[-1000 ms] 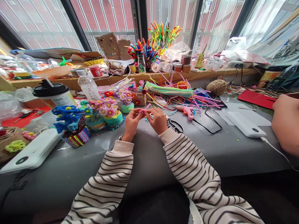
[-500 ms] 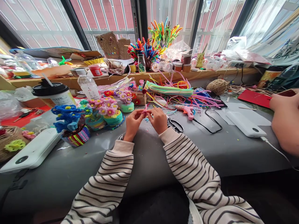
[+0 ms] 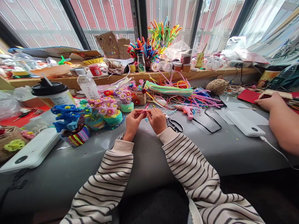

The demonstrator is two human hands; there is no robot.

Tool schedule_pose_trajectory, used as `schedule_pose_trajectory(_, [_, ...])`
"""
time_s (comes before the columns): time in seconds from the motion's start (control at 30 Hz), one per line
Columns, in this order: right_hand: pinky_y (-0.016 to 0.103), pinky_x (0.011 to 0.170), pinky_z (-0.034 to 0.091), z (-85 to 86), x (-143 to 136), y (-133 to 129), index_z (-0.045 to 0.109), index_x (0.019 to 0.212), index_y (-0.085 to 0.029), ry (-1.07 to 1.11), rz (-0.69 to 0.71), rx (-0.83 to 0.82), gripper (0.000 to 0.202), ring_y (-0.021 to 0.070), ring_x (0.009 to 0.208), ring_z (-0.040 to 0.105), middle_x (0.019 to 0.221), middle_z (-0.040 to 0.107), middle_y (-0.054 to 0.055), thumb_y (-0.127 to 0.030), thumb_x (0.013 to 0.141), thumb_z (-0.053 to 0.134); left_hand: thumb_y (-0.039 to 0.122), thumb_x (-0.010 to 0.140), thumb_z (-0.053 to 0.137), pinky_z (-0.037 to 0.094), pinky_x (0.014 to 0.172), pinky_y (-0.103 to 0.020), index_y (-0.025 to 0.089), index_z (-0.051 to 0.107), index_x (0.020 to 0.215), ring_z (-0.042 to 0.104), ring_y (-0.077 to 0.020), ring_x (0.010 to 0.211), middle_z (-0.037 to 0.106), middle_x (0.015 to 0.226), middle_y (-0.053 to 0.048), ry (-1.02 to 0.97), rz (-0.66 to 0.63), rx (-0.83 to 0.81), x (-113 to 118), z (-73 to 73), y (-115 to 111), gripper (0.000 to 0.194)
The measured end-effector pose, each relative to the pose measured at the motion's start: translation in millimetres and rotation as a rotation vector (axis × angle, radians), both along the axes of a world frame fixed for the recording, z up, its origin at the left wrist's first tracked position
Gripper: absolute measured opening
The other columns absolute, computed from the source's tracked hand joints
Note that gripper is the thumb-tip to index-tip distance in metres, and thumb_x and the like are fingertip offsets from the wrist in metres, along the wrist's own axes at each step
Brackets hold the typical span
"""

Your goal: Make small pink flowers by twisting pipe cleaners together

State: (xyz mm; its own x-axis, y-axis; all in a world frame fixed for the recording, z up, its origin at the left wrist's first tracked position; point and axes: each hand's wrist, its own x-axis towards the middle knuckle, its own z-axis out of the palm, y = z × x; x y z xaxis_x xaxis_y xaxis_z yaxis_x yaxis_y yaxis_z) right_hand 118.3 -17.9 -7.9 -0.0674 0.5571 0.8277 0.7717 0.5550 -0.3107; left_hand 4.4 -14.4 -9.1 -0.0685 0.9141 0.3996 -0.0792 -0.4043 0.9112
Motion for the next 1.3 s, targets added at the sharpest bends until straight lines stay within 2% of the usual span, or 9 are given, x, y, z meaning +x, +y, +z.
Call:
schedule_pose_trajectory(0.23, [0.025, 0.059, 0.04, 1.2, 4.4, 6.0, 0.059, 0.076, -0.017, 0.082, 0.124, -0.107, 0.02, 0.0132, 0.063, 0.051, 0.069, 0.059, 0.003, -0.03, 0.079, 0.045, 0.033, 0.063, 0.059, 0.049, 0.068, -0.029, 0.013, 0.057, 0.078, 0.061, -0.0141, 0.069, 0.064, 0.074, -0.005, 0.007, 0.013, -0.006, -2.0, 0.9, -0.6, 0.025])
schedule_pose_trajectory(0.47, [0.026, 0.061, 0.039, 3.1, 5.8, 5.3, 0.059, 0.075, -0.016, 0.042, 0.109, -0.124, 0.02, 0.014, 0.065, 0.05, 0.07, 0.058, 0.004, -0.029, 0.079, 0.045, 0.034, 0.06, 0.061, 0.049, 0.068, -0.029, 0.013, 0.055, 0.076, 0.061, -0.0148, 0.07, 0.062, 0.073, -0.005, 0.008, 0.001, -0.043, -1.9, 2.7, -2.5, 0.027])
schedule_pose_trajectory(0.67, [0.024, 0.058, 0.039, 4.7, 4.4, 4.7, 0.056, 0.074, -0.016, 0.166, 0.18, -0.145, 0.02, 0.0124, 0.064, 0.05, 0.073, 0.058, 0.004, -0.029, 0.08, 0.043, 0.031, 0.064, 0.058, 0.05, 0.069, -0.027, 0.015, 0.054, 0.088, 0.061, -0.0123, 0.069, 0.06, 0.083, -0.004, -0.083, 0.027, -0.015, 0.3, 5.0, -4.1, 0.029])
schedule_pose_trajectory(0.8, [0.024, 0.057, 0.039, 4.9, 4.4, 3.7, 0.057, 0.075, -0.015, 0.128, 0.209, -0.177, 0.02, 0.0111, 0.059, 0.049, 0.07, 0.057, 0.003, -0.032, 0.077, 0.048, 0.031, 0.065, 0.056, 0.049, 0.069, -0.027, 0.016, 0.055, 0.089, 0.06, -0.0117, 0.069, 0.059, 0.088, -0.005, -0.054, 0.01, 0.001, 0.9, 4.5, -3.2, 0.028])
schedule_pose_trajectory(1.07, [0.024, 0.058, 0.039, 5.4, 5.7, 2.5, 0.058, 0.074, -0.016, 0.039, 0.145, -0.146, 0.018, 0.0119, 0.06, 0.048, 0.067, 0.056, 0.003, -0.029, 0.078, 0.046, 0.03, 0.062, 0.06, 0.047, 0.065, -0.025, 0.016, 0.057, 0.081, 0.059, -0.0136, 0.071, 0.063, 0.076, -0.004, 0.105, 0.025, -0.001, -2.7, 0.4, -0.9, 0.025])
schedule_pose_trajectory(1.2, [0.025, 0.06, 0.039, 5.6, 6.5, 2.3, 0.058, 0.075, -0.016, -0.01, 0.105, -0.122, 0.017, 0.0135, 0.063, 0.049, 0.068, 0.056, 0.004, -0.028, 0.078, 0.046, 0.03, 0.065, 0.057, 0.047, 0.067, -0.026, 0.016, 0.059, 0.087, 0.059, -0.0141, 0.073, 0.063, 0.081, -0.005, 0.116, 0.013, 0.015, -2.8, 1.2, -1.5, 0.027])
schedule_pose_trajectory(1.3, [0.026, 0.064, 0.038, 5.0, 6.6, 2.3, 0.058, 0.076, -0.016, -0.052, 0.077, -0.098, 0.018, 0.015, 0.068, 0.05, 0.069, 0.057, 0.004, -0.028, 0.079, 0.045, 0.03, 0.065, 0.057, 0.047, 0.071, -0.027, 0.015, 0.061, 0.083, 0.059, -0.0142, 0.074, 0.063, 0.083, -0.006, 0.086, -0.018, 0.028, -2.7, 0.2, -0.8, 0.024])
